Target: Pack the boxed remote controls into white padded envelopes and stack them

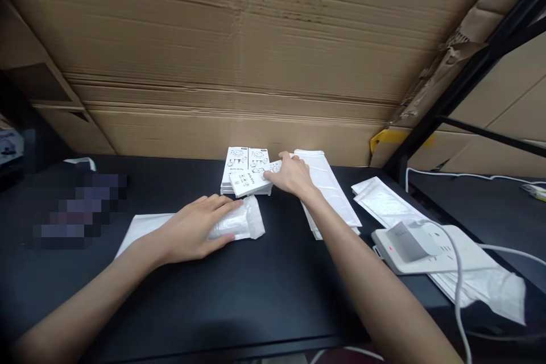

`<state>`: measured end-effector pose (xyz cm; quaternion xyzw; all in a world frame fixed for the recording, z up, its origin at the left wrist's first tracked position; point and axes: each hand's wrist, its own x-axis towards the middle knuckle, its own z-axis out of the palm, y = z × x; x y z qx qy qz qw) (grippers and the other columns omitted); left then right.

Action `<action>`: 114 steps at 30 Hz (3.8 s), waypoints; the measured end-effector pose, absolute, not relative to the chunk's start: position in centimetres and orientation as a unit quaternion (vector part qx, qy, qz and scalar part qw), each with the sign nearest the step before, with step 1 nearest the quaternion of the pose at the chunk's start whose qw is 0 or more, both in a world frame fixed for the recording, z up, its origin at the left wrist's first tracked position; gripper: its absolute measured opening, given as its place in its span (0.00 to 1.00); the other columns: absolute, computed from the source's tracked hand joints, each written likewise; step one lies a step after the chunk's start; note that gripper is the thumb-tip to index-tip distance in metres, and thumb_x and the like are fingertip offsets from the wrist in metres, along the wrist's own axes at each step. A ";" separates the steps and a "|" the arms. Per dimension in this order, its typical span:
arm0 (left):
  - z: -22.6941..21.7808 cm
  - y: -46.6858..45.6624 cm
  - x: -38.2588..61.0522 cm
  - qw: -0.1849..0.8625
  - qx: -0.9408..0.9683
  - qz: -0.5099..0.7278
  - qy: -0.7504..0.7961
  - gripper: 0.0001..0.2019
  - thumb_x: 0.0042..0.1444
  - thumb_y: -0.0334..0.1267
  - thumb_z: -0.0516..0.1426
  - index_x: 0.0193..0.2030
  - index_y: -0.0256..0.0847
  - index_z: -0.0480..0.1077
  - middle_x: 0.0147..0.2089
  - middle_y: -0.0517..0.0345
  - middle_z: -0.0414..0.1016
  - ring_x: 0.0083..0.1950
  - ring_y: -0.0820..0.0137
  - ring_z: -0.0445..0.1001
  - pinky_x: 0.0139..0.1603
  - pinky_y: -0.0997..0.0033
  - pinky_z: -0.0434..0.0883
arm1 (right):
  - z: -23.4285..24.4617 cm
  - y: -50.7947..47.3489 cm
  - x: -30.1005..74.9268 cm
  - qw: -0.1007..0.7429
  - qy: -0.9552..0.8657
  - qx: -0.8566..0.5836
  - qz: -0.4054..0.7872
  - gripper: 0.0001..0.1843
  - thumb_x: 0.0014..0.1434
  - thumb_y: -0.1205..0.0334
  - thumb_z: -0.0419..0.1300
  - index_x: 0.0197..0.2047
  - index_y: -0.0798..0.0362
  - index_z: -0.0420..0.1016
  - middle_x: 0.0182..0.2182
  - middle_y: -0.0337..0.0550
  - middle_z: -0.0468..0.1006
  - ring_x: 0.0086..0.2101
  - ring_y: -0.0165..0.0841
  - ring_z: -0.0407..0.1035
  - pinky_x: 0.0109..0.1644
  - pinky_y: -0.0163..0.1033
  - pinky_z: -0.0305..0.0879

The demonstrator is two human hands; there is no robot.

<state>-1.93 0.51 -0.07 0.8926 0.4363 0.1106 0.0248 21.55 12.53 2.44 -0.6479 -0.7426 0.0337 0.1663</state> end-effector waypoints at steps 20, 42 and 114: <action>-0.9 0.9 -1.8 -0.006 0.877 0.110 0.468 0.34 0.62 0.55 0.50 0.70 0.42 0.51 0.65 0.46 0.64 0.61 0.55 0.66 0.60 0.55 0.62 | 1.3 3.3 23.6 0.133 -0.717 -0.671 -0.136 0.34 0.56 0.42 0.56 0.59 0.57 0.63 0.41 0.58 0.71 0.36 0.49 0.72 0.42 0.49 0.64; -0.9 1.2 -1.9 0.007 0.884 0.100 0.457 0.33 0.61 0.57 0.51 0.68 0.44 0.56 0.61 0.49 0.67 0.57 0.58 0.67 0.57 0.59 0.62 | 1.2 4.1 22.1 0.105 -0.750 -0.648 -0.075 0.34 0.59 0.51 0.56 0.64 0.60 0.59 0.48 0.57 0.75 0.45 0.48 0.71 0.51 0.49 0.60; -1.1 0.4 0.0 0.040 0.889 0.180 0.419 0.31 0.62 0.47 0.54 0.69 0.43 0.52 0.59 0.49 0.69 0.54 0.61 0.69 0.55 0.62 0.65 | -2.1 1.5 19.5 0.317 -0.698 -0.369 0.526 0.08 0.51 0.71 0.53 0.31 0.50 0.59 0.25 0.31 0.59 0.26 0.26 0.53 0.30 0.32 0.53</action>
